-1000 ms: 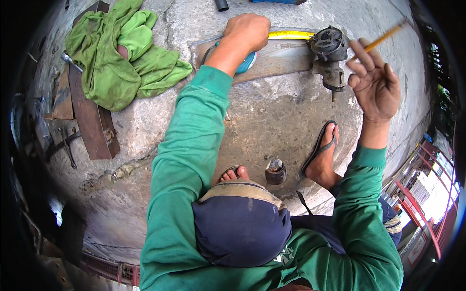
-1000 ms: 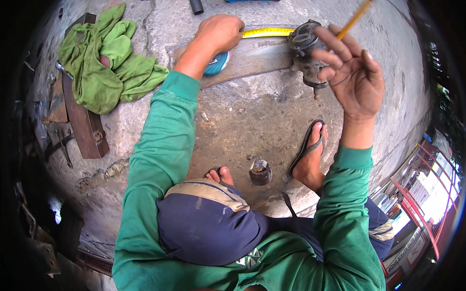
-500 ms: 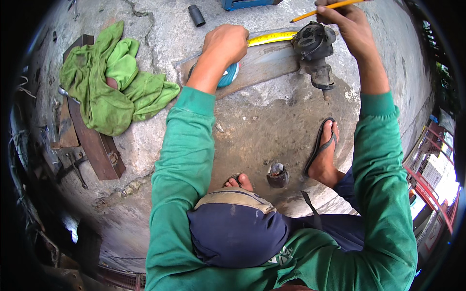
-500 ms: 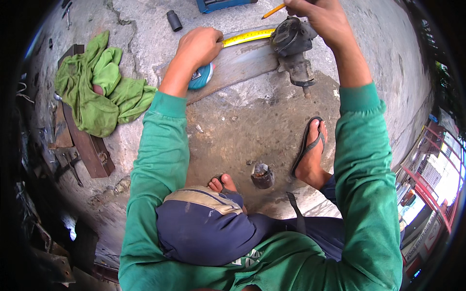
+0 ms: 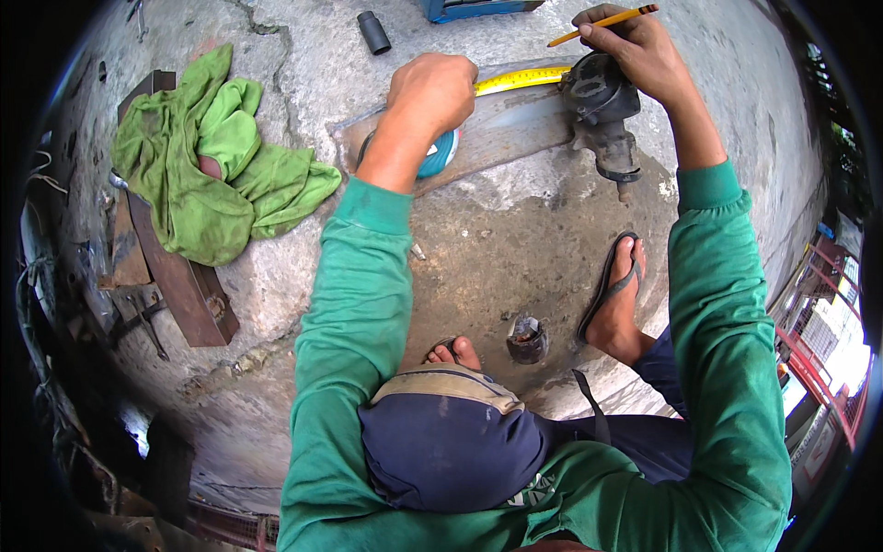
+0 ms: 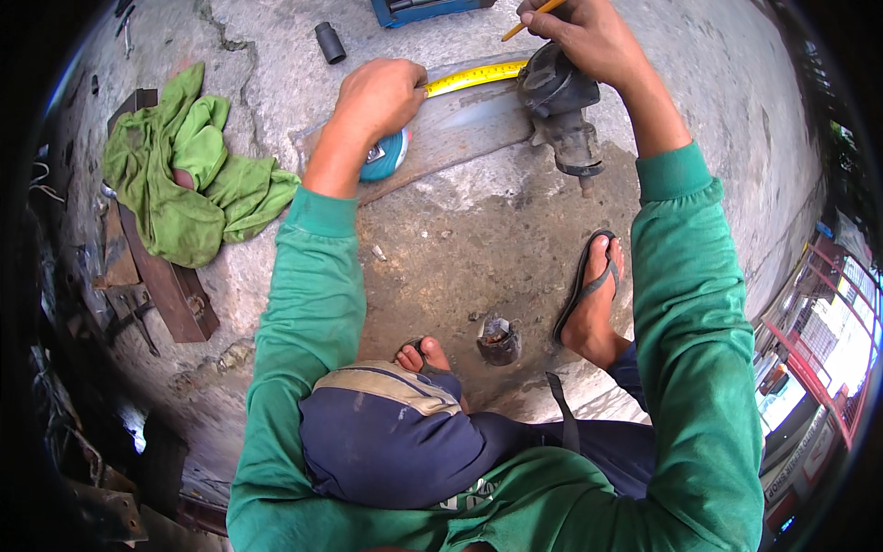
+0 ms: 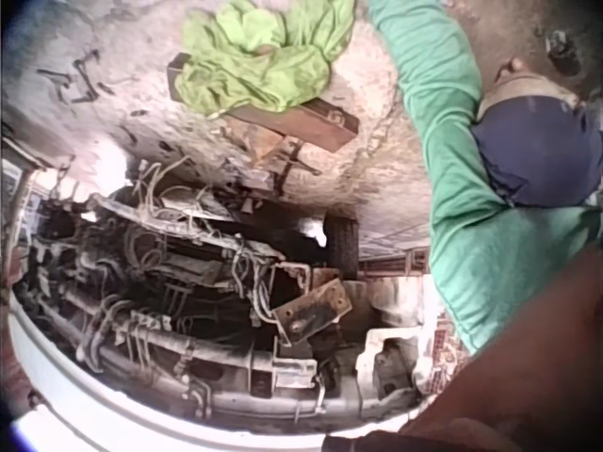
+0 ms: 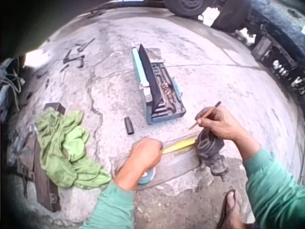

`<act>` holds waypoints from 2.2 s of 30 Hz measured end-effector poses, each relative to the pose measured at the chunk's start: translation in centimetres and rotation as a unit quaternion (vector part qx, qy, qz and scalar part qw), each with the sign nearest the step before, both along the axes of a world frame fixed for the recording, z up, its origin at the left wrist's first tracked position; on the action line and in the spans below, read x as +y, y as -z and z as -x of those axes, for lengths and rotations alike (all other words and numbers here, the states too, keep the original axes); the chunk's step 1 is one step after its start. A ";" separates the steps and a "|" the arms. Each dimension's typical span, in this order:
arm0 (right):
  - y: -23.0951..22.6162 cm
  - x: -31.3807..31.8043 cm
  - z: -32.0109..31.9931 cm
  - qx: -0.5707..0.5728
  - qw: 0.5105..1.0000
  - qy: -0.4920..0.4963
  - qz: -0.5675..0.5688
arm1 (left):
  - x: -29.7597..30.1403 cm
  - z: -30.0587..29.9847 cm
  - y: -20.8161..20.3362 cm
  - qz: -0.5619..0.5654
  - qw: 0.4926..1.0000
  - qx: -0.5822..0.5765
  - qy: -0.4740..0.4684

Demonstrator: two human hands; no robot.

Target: The person sits on the floor and handles a metal part, wiping it with a cloth, then uses a tape measure and pencil to mark measurements on the part. The person repeatedly repositions the part and measures different sections.

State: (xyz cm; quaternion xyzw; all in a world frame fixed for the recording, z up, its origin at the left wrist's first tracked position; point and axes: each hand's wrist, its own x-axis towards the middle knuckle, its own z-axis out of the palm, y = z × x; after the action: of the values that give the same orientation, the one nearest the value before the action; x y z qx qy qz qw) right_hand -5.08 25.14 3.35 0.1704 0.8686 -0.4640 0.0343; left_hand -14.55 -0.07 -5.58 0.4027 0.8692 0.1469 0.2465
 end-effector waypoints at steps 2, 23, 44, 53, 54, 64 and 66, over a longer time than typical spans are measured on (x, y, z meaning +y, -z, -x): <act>0.5 0.0 -0.2 0.010 1.000 0.015 0.009 | 0.1 -0.2 -0.1 0.000 1.000 0.001 0.000; 2.9 2.5 -1.3 -0.016 0.998 -0.010 -0.059 | -0.2 0.1 0.5 -0.023 1.000 -0.011 0.012; 2.6 0.9 -0.4 -0.040 0.996 -0.018 -0.073 | -0.2 0.1 0.4 -0.029 0.999 -0.016 0.017; 2.9 1.4 -0.6 -0.041 0.997 0.000 -0.065 | 0.1 0.2 0.6 -0.029 0.999 -0.021 0.017; 3.0 1.4 -0.7 -0.039 0.997 0.001 -0.065 | 0.1 0.2 0.6 -0.029 0.999 -0.023 0.017; 3.0 2.1 -0.9 -0.047 0.993 -0.026 -0.102 | 0.4 0.9 0.4 -0.009 0.998 -0.042 0.045; 3.1 2.1 -0.5 -0.046 0.994 -0.024 -0.094 | 0.3 1.0 0.0 -0.011 0.998 -0.046 0.040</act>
State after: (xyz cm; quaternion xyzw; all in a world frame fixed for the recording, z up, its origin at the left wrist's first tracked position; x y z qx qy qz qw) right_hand -4.63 27.22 0.21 0.1727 0.9096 -0.3714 0.0691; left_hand -15.59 0.28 -5.61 0.4332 0.8383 0.1650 0.2871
